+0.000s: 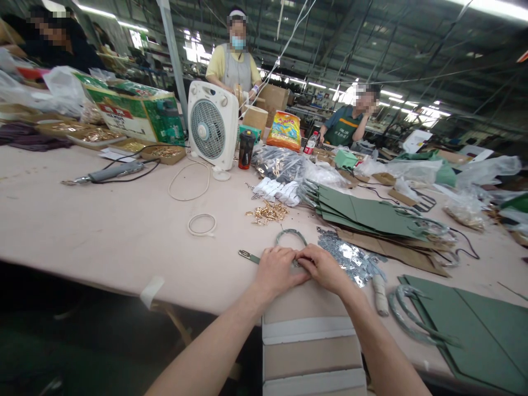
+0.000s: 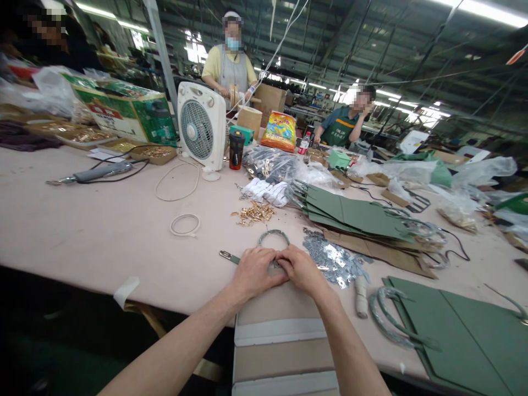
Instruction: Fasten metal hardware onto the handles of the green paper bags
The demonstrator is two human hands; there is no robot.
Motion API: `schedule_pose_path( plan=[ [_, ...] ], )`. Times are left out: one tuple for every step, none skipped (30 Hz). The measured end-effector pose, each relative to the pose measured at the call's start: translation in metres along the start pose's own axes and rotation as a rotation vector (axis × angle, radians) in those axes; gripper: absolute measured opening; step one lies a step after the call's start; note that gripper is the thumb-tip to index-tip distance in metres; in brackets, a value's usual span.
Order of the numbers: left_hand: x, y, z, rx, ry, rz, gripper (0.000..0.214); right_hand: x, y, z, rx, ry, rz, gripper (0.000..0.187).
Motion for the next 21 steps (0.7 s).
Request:
schedule_pose_path(
  plan=[
    [0.0,0.0,0.0,0.002,0.002,-0.002,0.04,0.0,0.0,0.0,0.0,0.001,0.001,0.02],
    [0.0,0.001,0.001,0.004,0.005,-0.005,0.04,0.0,0.0,0.0,-0.003,-0.003,-0.002,0.02],
    [0.0,0.001,0.001,0.004,0.009,-0.006,0.04,0.0,0.0,-0.002,-0.007,-0.015,-0.009,0.019],
    [0.0,0.002,0.001,0.002,0.013,-0.006,0.041,0.0,0.0,-0.005,-0.007,-0.036,-0.02,0.018],
    [-0.001,0.002,0.001,-0.003,0.016,-0.005,0.042,0.0,0.0,-0.008,-0.005,-0.062,-0.033,0.016],
    [-0.001,0.002,0.0,-0.009,0.015,-0.001,0.043,0.0,0.0,-0.012,0.001,-0.091,-0.049,0.015],
    [0.0,0.003,-0.001,-0.015,0.013,0.005,0.043,0.0,0.001,-0.014,0.006,-0.117,-0.067,0.013],
    [0.0,0.003,-0.003,-0.02,0.008,0.01,0.043,0.001,0.002,-0.015,0.007,-0.136,-0.092,0.012],
    [0.001,0.004,-0.005,-0.024,0.002,0.012,0.044,0.003,0.005,-0.014,0.003,-0.145,-0.128,0.011],
    [0.002,0.005,-0.007,-0.029,-0.005,0.012,0.045,0.005,0.009,-0.01,-0.007,-0.144,-0.176,0.011],
    [0.002,0.005,-0.009,-0.035,-0.012,0.011,0.045,0.009,0.014,-0.005,-0.02,-0.134,-0.238,0.011],
    [0.002,0.005,-0.01,-0.045,-0.017,0.006,0.046,0.015,0.021,0.003,-0.034,-0.115,-0.309,0.012],
    [0.001,0.004,-0.01,-0.063,-0.02,0.007,0.045,0.022,0.026,0.012,-0.055,-0.091,-0.374,0.012],
    [-0.001,0.001,-0.009,-0.086,-0.024,0.013,0.043,0.03,0.03,0.022,-0.073,-0.067,-0.432,0.012],
    [-0.003,-0.002,-0.007,-0.107,-0.026,0.012,0.042,0.038,0.033,0.032,-0.083,-0.043,-0.477,0.012],
    [-0.005,-0.006,-0.005,-0.126,-0.035,0.021,0.042,0.047,0.034,0.043,-0.089,-0.021,-0.506,0.012],
    [-0.007,-0.011,-0.004,-0.145,-0.044,0.03,0.042,0.055,0.033,0.053,-0.101,0.006,-0.511,0.013],
    [-0.009,-0.014,-0.002,-0.161,-0.051,0.031,0.043,0.063,0.032,0.061,-0.108,0.029,-0.501,0.014],
    [-0.009,-0.016,-0.001,-0.175,-0.059,0.028,0.044,0.072,0.032,0.066,-0.109,0.046,-0.489,0.016],
    [-0.01,-0.018,-0.001,-0.186,-0.066,0.019,0.046,0.081,0.037,0.066,-0.102,0.052,-0.488,0.017],
    [-0.009,-0.018,0.0,-0.194,-0.071,0.007,0.047,0.093,0.046,0.059,-0.086,0.035,-0.51,0.017]
  ],
)
Point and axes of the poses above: each hand's wrist, its own x-axis away from the middle knuckle, its own y-axis out of the back of the hand, z = x × y, the point moved 10 cm from there along -x, towards the middle knuckle, and after that the axes turned 12 degrees about y, right-handed, at the moved point
